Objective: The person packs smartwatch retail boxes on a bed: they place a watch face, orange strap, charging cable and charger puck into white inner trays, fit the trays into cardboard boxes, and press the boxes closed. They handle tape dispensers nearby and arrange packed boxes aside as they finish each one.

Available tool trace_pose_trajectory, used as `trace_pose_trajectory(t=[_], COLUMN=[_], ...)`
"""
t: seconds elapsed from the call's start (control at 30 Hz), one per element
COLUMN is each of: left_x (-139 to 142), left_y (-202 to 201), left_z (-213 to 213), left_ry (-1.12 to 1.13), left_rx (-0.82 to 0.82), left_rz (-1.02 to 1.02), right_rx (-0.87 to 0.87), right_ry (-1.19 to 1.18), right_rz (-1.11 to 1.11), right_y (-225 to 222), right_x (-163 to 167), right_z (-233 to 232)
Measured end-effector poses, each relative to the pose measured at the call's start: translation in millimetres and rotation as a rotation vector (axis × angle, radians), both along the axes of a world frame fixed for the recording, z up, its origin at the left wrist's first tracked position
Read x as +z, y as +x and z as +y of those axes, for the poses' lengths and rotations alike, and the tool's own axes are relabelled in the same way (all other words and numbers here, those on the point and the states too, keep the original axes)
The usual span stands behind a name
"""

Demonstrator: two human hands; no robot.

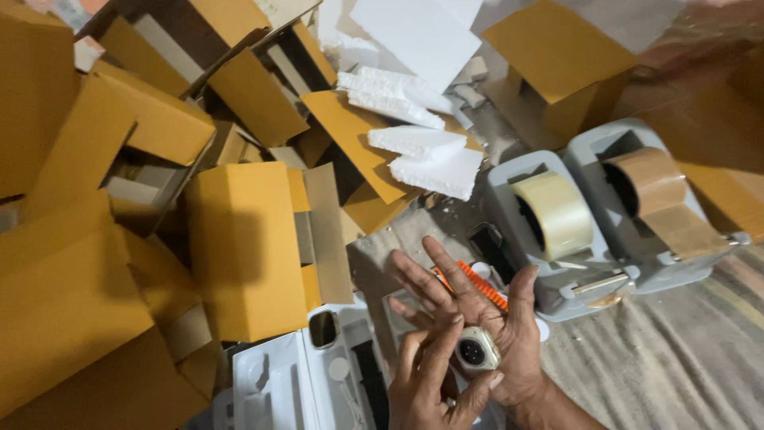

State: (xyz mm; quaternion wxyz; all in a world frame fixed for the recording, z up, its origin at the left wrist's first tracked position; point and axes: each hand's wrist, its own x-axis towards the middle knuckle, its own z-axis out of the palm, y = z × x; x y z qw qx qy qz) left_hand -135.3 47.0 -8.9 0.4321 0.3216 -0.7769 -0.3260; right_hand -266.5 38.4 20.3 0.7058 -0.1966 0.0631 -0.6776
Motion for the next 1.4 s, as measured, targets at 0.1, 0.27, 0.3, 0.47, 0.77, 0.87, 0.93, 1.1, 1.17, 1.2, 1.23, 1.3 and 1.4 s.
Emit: trace_pose_trajectory(t=[0.1, 0.27, 0.3, 0.47, 0.77, 0.87, 0.93, 1.1, 1.17, 1.2, 1.23, 1.3, 1.4], left_x=[4, 11, 15, 40, 75, 77, 78, 71, 67, 66, 64, 62, 61], left_y=[9, 23, 29, 51, 17, 10, 9, 7, 9, 9, 10, 11, 11], left_z=[-2, -9, -11, -23, -63, -77, -82, -87, -87, -88, -88, -87, -83], left_ry=[0.188, 0.006, 0.010, -0.285, -0.199, -0.208, -0.185, -0.114, -0.150, -0.172, -0.190, -0.221, -0.186], left_rx=[-0.016, 0.019, 0.039, 0.335, 0.240, 0.172, 0.145, 0.128, 0.106, 0.101, 0.101, 0.088, 0.094], left_rz=[-0.066, -0.190, -0.251, -0.502, -0.879, -0.993, -1.053, -1.115, -1.045, -1.009, -0.995, -0.968, -0.974], right_rx=[0.024, -0.022, -0.038, -0.479, -0.589, -0.486, -0.383, -0.408, -0.427, -0.399, -0.372, -0.323, -0.301], right_ry=[0.041, 0.091, 0.094, 0.215, 0.322, 0.358, 0.384, 0.300, 0.278, 0.287, 0.293, 0.304, 0.323], right_rz=[0.026, 0.290, 0.277, 0.828, 2.039, 2.091, 2.141, 2.161, 2.164, 2.178, 2.192, 2.203, 2.202], right_y=[3, 1, -3, -28, -38, -36, -35, -34, -33, -32, -32, -31, -31], right_x=[-3, -10, -12, -19, -20, -19, -18, -17, -17, -18, -19, -21, -22], right_z=[2, -2, -5, -12, -14, -14, -15, -14, -14, -14, -14, -16, -17])
